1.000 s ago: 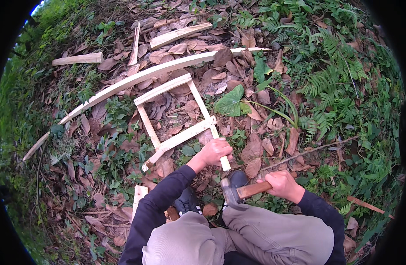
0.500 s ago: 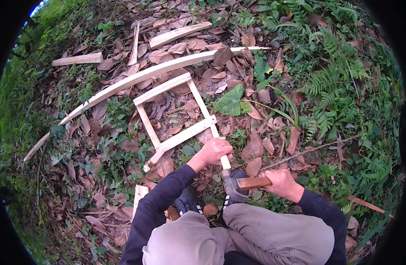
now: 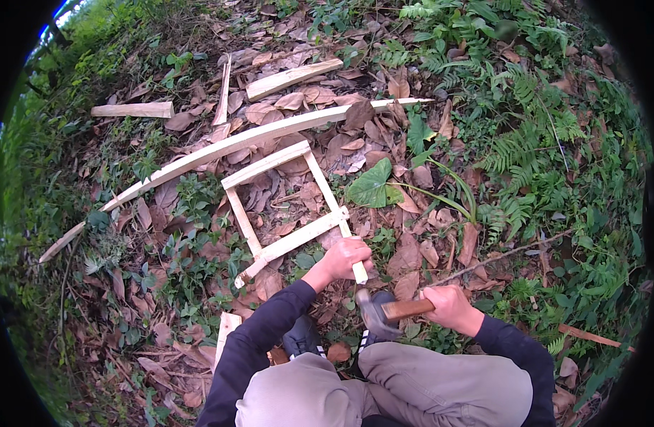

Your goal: The person assembles a wooden frame on the forest floor using a hammer. They position wooden planks into a rectangular shape and secure them by hammering nails into the joints.

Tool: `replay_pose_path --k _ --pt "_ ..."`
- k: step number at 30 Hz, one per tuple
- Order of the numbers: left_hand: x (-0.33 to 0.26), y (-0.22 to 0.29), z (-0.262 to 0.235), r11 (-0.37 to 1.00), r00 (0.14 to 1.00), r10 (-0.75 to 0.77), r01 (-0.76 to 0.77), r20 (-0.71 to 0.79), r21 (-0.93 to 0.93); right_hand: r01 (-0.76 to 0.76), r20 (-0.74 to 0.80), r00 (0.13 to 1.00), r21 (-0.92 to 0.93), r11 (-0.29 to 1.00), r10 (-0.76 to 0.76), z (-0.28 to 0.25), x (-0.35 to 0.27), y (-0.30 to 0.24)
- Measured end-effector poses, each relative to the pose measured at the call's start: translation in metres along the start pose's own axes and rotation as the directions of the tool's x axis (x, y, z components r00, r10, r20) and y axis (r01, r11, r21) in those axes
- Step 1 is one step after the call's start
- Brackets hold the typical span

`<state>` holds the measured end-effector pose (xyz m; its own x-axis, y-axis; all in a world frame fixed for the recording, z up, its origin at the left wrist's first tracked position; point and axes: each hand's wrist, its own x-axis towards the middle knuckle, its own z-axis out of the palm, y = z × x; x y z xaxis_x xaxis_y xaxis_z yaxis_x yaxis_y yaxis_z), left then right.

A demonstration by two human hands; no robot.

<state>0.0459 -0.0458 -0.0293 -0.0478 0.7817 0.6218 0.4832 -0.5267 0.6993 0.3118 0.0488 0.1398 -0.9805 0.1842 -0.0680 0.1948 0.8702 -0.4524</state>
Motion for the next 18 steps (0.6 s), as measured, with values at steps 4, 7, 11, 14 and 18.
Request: replay_pose_path --k 4,7,11,14,18 --pt "0.001 0.001 -0.010 1.000 1.000 -0.025 0.025 0.008 0.006 0.059 -0.038 0.998 0.038 0.998 -0.057 0.002 0.002 0.004" --pt "0.011 -0.001 0.012 0.999 0.998 -0.018 0.016 0.063 0.032 0.075 -0.134 0.989 0.130 0.989 -0.057 -0.005 -0.014 0.010" --pt "0.001 -0.007 -0.006 0.998 0.999 -0.032 0.031 0.037 0.047 -0.086 -0.075 0.993 0.132 0.988 0.096 -0.014 0.006 0.001" --pt "-0.013 -0.015 -0.012 0.991 0.992 -0.124 0.122 0.030 0.062 -0.136 -0.150 0.974 0.209 0.968 0.169 -0.008 -0.010 -0.003" --pt "-0.003 -0.011 0.001 0.986 0.986 -0.165 0.165 0.011 0.013 -0.245 -0.262 0.919 0.204 0.948 0.294 -0.019 -0.042 0.001"
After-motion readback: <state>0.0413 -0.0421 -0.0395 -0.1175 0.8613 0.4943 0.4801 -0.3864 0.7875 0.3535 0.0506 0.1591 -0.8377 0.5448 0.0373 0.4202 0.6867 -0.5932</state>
